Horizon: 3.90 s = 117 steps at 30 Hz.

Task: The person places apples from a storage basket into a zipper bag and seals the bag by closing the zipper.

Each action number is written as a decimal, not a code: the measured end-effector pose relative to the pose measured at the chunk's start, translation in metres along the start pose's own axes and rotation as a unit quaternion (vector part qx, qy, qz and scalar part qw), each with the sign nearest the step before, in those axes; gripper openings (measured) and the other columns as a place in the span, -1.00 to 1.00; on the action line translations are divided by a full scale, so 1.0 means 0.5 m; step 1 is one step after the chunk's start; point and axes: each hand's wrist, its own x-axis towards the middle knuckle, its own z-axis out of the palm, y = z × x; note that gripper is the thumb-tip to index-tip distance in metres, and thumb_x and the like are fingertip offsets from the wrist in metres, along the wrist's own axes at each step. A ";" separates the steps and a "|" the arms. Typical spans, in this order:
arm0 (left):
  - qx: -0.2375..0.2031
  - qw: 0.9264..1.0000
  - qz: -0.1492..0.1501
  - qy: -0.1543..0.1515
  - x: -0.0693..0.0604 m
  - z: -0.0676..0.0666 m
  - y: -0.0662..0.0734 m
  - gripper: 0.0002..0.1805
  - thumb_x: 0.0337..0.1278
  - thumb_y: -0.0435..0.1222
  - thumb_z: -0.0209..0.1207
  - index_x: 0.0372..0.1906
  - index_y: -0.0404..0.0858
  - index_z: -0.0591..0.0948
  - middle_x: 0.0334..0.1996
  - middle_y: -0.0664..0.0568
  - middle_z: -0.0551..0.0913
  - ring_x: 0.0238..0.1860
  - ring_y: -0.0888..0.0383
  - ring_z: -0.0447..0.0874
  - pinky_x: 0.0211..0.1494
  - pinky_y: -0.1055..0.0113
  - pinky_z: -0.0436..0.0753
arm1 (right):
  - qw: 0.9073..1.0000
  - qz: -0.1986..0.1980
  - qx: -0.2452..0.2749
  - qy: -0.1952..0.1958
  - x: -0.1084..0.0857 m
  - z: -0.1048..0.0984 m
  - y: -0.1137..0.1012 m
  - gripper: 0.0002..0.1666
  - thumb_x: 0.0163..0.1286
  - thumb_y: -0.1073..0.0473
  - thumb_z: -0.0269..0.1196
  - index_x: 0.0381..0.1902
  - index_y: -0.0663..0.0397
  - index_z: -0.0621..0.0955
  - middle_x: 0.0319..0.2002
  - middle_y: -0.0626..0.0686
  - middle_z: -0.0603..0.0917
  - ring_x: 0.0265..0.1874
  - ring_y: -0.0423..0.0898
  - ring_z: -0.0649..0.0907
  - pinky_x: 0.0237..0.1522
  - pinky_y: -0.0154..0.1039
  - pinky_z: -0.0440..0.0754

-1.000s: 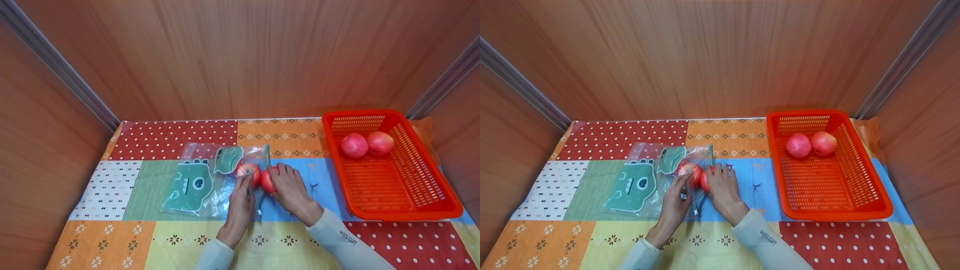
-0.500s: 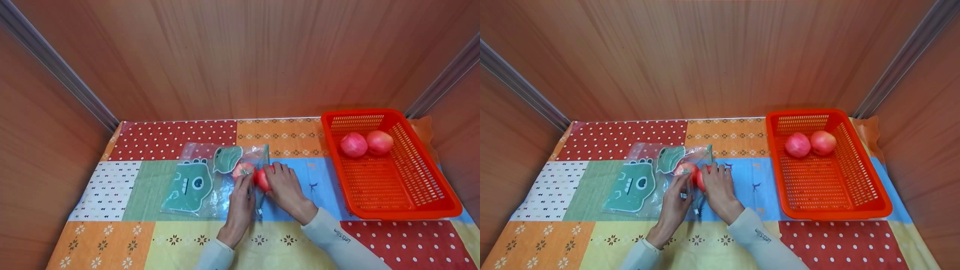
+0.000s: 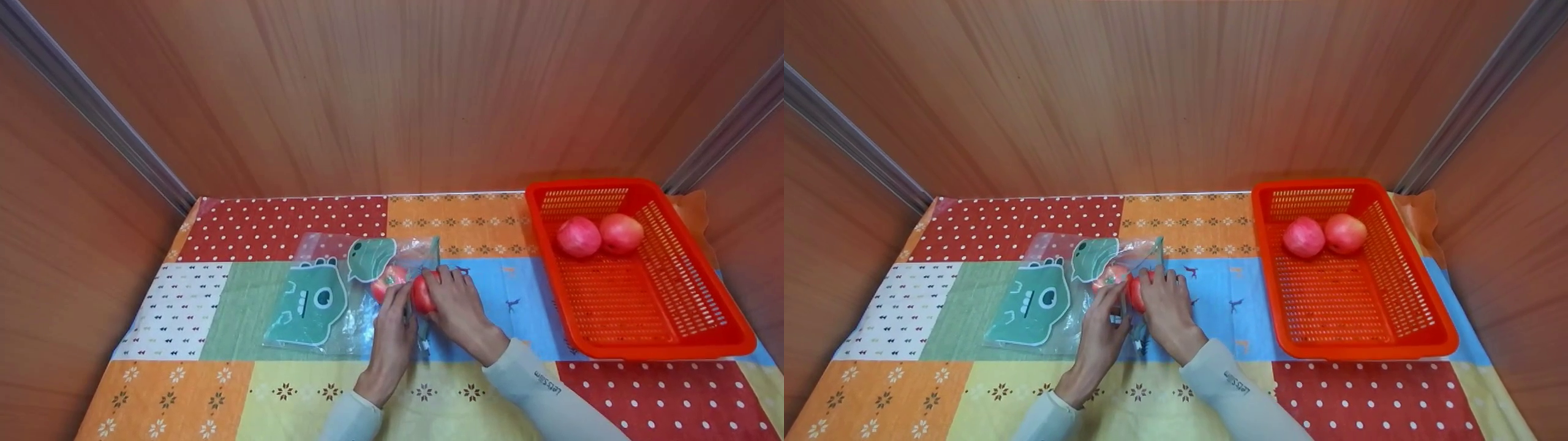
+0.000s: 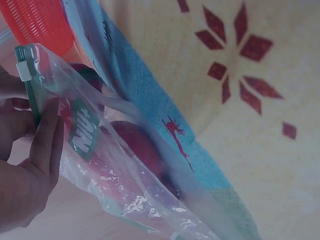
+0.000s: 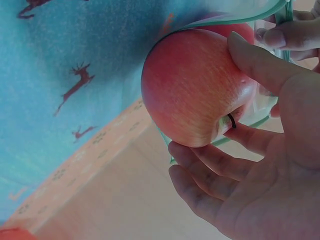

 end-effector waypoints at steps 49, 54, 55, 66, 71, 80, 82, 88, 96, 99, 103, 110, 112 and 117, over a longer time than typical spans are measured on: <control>0.019 0.999 0.009 0.027 0.001 -0.012 0.007 -0.31 0.22 -0.56 0.38 0.46 -0.33 0.51 0.27 -0.13 0.57 0.37 -0.05 0.58 0.41 0.09 0.58 | 0.985 -0.001 0.149 -0.087 0.031 0.059 0.006 -0.14 0.31 0.13 0.56 0.48 0.19 0.47 0.35 0.21 0.50 0.34 0.17 0.51 0.42 0.19 0.50; 0.013 0.999 0.006 0.032 0.003 -0.013 0.007 -0.32 0.22 -0.56 0.38 0.45 -0.30 0.52 0.26 -0.11 0.58 0.36 -0.04 0.59 0.40 0.09 0.58 | 0.985 -0.006 0.158 -0.073 0.031 0.065 0.008 -0.10 0.30 0.14 0.56 0.50 0.17 0.43 0.39 0.19 0.53 0.41 0.16 0.51 0.48 0.19 0.46; 0.013 0.999 0.007 0.033 0.003 -0.013 0.007 -0.33 0.23 -0.56 0.38 0.45 -0.30 0.53 0.25 -0.11 0.58 0.35 -0.04 0.59 0.40 0.09 0.59 | 0.984 -0.008 0.161 -0.071 0.031 0.066 0.008 -0.10 0.29 0.15 0.56 0.50 0.17 0.42 0.39 0.19 0.54 0.41 0.16 0.52 0.48 0.17 0.47; 0.019 0.999 0.013 0.041 0.002 -0.011 0.004 -0.33 0.22 -0.51 0.42 0.44 -0.30 0.54 0.25 -0.10 0.59 0.37 -0.04 0.58 0.40 0.07 0.57 | 0.982 -0.023 0.173 -0.065 0.028 0.066 0.012 -0.13 0.30 0.16 0.55 0.48 0.26 0.46 0.38 0.25 0.51 0.35 0.21 0.56 0.43 0.17 0.53; 0.030 0.999 0.008 0.038 0.002 -0.011 0.003 -0.33 0.21 -0.52 0.42 0.43 -0.32 0.54 0.26 -0.12 0.59 0.37 -0.07 0.59 0.40 0.04 0.57 | 0.984 -0.024 0.170 -0.051 0.020 0.050 0.021 -0.12 0.26 0.12 0.58 0.46 0.23 0.49 0.37 0.24 0.53 0.35 0.22 0.57 0.43 0.21 0.53; 0.030 0.999 0.011 0.041 0.003 -0.010 0.001 -0.33 0.16 -0.58 0.42 0.41 -0.38 0.54 0.23 -0.16 0.59 0.34 -0.12 0.61 0.33 0.05 0.63 | 0.988 0.024 0.141 -0.054 -0.002 -0.015 0.054 -0.13 0.27 0.02 0.57 0.45 0.19 0.53 0.38 0.23 0.55 0.37 0.23 0.56 0.43 0.28 0.48; 0.025 0.999 0.017 0.042 0.002 -0.010 -0.001 -0.34 0.18 -0.59 0.40 0.41 -0.39 0.54 0.22 -0.16 0.59 0.33 -0.12 0.62 0.33 0.05 0.63 | 0.988 0.032 0.142 -0.043 -0.007 -0.030 0.063 -0.15 0.28 0.04 0.57 0.44 0.21 0.54 0.35 0.23 0.57 0.34 0.22 0.57 0.40 0.27 0.51; 0.010 0.998 0.031 0.045 -0.001 -0.010 -0.005 -0.37 0.22 -0.58 0.37 0.41 -0.40 0.53 0.22 -0.16 0.59 0.34 -0.12 0.61 0.37 0.03 0.60 | 0.988 0.073 0.137 -0.022 -0.020 -0.072 0.088 -0.17 0.29 0.05 0.56 0.43 0.23 0.53 0.34 0.24 0.58 0.33 0.23 0.57 0.38 0.29 0.52; 0.006 0.998 0.032 0.048 -0.002 -0.009 -0.004 -0.37 0.23 -0.56 0.37 0.41 -0.39 0.53 0.23 -0.16 0.59 0.35 -0.12 0.60 0.37 0.00 0.59 | 0.984 0.118 0.131 -0.009 -0.032 -0.111 0.112 -0.16 0.26 0.08 0.58 0.43 0.21 0.53 0.35 0.27 0.56 0.33 0.25 0.56 0.34 0.31 0.55; 0.010 0.998 0.034 0.050 -0.003 -0.008 -0.004 -0.37 0.24 -0.56 0.37 0.42 -0.38 0.52 0.24 -0.15 0.59 0.35 -0.11 0.60 0.37 0.01 0.59 | 0.982 0.135 0.130 -0.004 -0.035 -0.122 0.119 -0.17 0.27 0.09 0.57 0.42 0.22 0.53 0.33 0.27 0.57 0.30 0.25 0.58 0.34 0.34 0.54; 0.014 0.998 0.035 0.050 -0.002 -0.007 -0.004 -0.36 0.24 -0.57 0.36 0.43 -0.38 0.52 0.24 -0.14 0.59 0.35 -0.10 0.59 0.38 0.02 0.59 | 0.981 0.147 0.127 0.004 -0.039 -0.135 0.132 -0.20 0.29 0.12 0.55 0.41 0.25 0.54 0.32 0.30 0.58 0.29 0.27 0.57 0.34 0.36 0.52; 0.018 0.998 0.030 0.047 0.000 -0.007 -0.003 -0.36 0.25 -0.55 0.37 0.43 -0.36 0.52 0.24 -0.13 0.59 0.35 -0.09 0.60 0.37 0.02 0.60 | 0.979 0.154 0.129 0.014 -0.048 -0.164 0.159 -0.27 0.32 0.16 0.53 0.36 0.33 0.55 0.29 0.35 0.59 0.24 0.33 0.58 0.26 0.33 0.53; 0.017 0.998 0.031 0.047 0.000 -0.007 -0.003 -0.36 0.25 -0.55 0.37 0.43 -0.36 0.52 0.24 -0.13 0.59 0.36 -0.09 0.60 0.37 0.03 0.60 | 0.979 0.156 0.128 0.018 -0.050 -0.172 0.168 -0.28 0.32 0.17 0.53 0.35 0.34 0.56 0.28 0.35 0.59 0.22 0.34 0.59 0.25 0.33 0.53; 0.013 0.998 0.033 0.044 -0.001 -0.010 -0.002 -0.36 0.27 -0.53 0.37 0.44 -0.36 0.51 0.24 -0.13 0.59 0.37 -0.08 0.59 0.38 0.04 0.59 | 0.978 0.165 0.127 0.025 -0.057 -0.188 0.185 -0.29 0.33 0.16 0.52 0.33 0.36 0.55 0.27 0.37 0.59 0.19 0.35 0.59 0.23 0.33 0.54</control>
